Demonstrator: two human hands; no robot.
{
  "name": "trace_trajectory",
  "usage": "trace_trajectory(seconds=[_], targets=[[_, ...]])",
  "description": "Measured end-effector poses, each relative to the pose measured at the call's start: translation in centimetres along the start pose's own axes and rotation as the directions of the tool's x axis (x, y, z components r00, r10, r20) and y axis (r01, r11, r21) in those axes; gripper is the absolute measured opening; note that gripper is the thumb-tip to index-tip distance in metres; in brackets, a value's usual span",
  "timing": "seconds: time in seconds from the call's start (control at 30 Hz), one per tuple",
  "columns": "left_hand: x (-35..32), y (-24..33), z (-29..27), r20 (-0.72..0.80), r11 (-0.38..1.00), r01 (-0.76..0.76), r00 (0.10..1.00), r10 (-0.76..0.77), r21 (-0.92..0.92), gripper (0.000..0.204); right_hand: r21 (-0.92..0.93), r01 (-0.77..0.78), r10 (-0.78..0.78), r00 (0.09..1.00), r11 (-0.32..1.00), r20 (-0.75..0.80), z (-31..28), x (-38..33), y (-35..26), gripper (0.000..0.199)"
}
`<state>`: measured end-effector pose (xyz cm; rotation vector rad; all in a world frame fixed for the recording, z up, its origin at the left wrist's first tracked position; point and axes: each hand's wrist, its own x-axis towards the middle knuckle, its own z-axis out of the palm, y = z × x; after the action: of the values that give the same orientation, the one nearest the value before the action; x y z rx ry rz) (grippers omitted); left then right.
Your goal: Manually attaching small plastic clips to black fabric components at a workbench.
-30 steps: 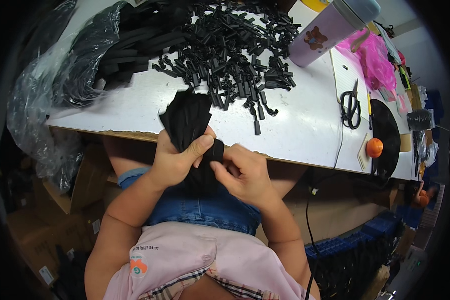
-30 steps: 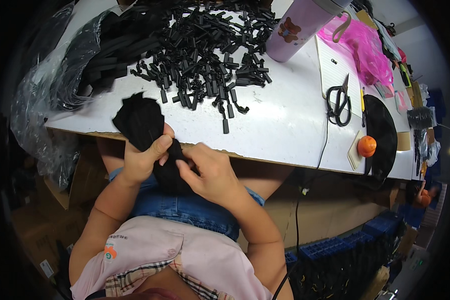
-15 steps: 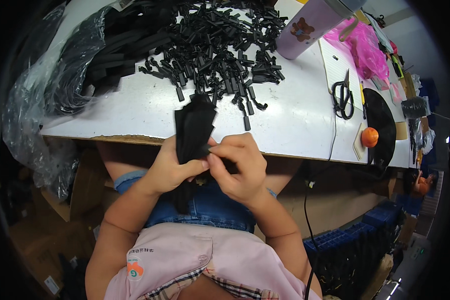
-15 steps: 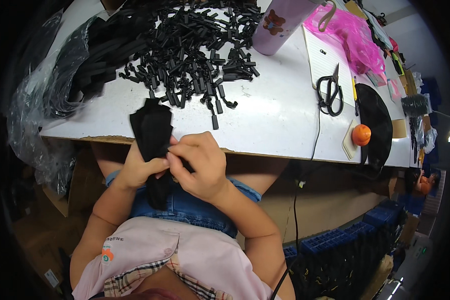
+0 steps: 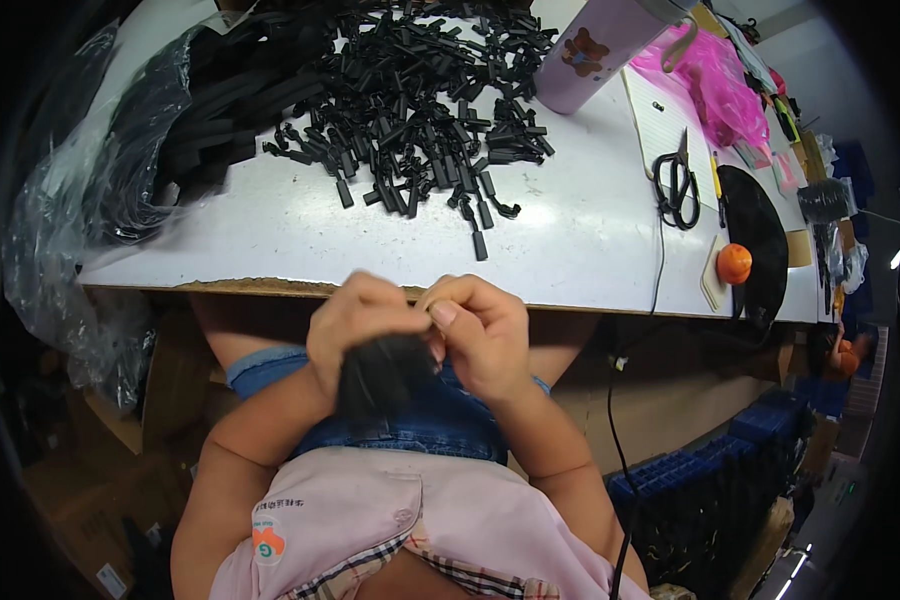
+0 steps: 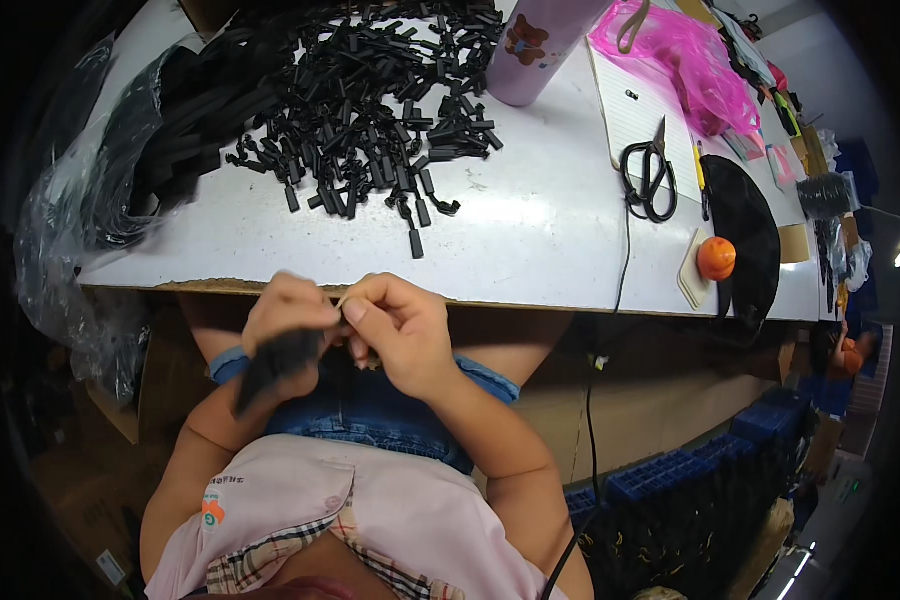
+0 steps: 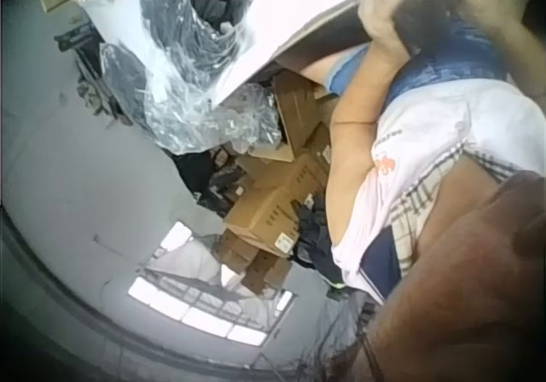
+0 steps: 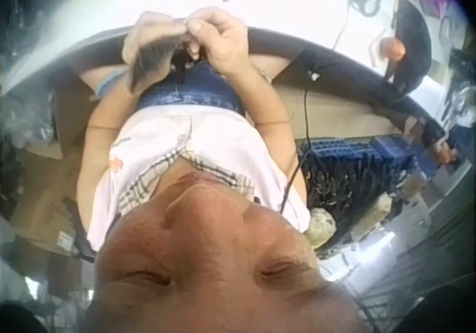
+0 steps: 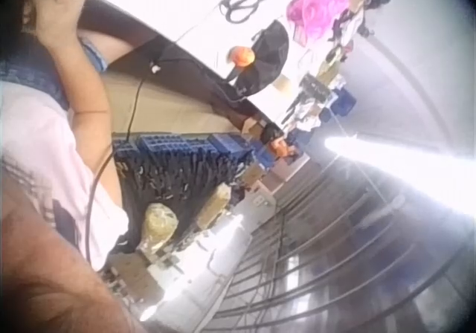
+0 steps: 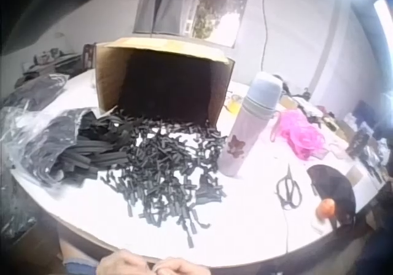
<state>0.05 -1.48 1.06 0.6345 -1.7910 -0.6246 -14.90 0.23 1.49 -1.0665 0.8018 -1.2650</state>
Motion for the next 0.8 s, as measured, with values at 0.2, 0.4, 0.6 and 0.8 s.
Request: trace_trajectory(seconds=[0.2,0.4,0.6,0.8], targets=[[0.6,1.4,1.0,0.145,0.437,0.591,0.691,-0.709,-0.678,0.022,-0.669,0.18,-0.245,0.969,0.721,-0.004,-2.6,2.8,-1.5,0.012],[1.4,0.7,0.7,0.311,0.105,0.624,0.52,-0.796,-0.774,0.02,-0.969,0.22,-0.421,0.893,0.109,0.155,-6.3,5.4,-1.6,0.016],[0.6,0.8,1.0,0.222,0.335,0.687,0.588,-0.778,-0.645,0.013,-0.868,0.136,-0.394,0.916,0.477,-0.073,-5.5,3.7,-1.1,0.013],[1.1,0.8,1.4,-0.046,0.613,0.62,0.683,-0.729,-0.49,0.013,-0.5,0.085,-0.304,0.876,0.862,-0.374,-4.6,2.5,-0.9,0.007]])
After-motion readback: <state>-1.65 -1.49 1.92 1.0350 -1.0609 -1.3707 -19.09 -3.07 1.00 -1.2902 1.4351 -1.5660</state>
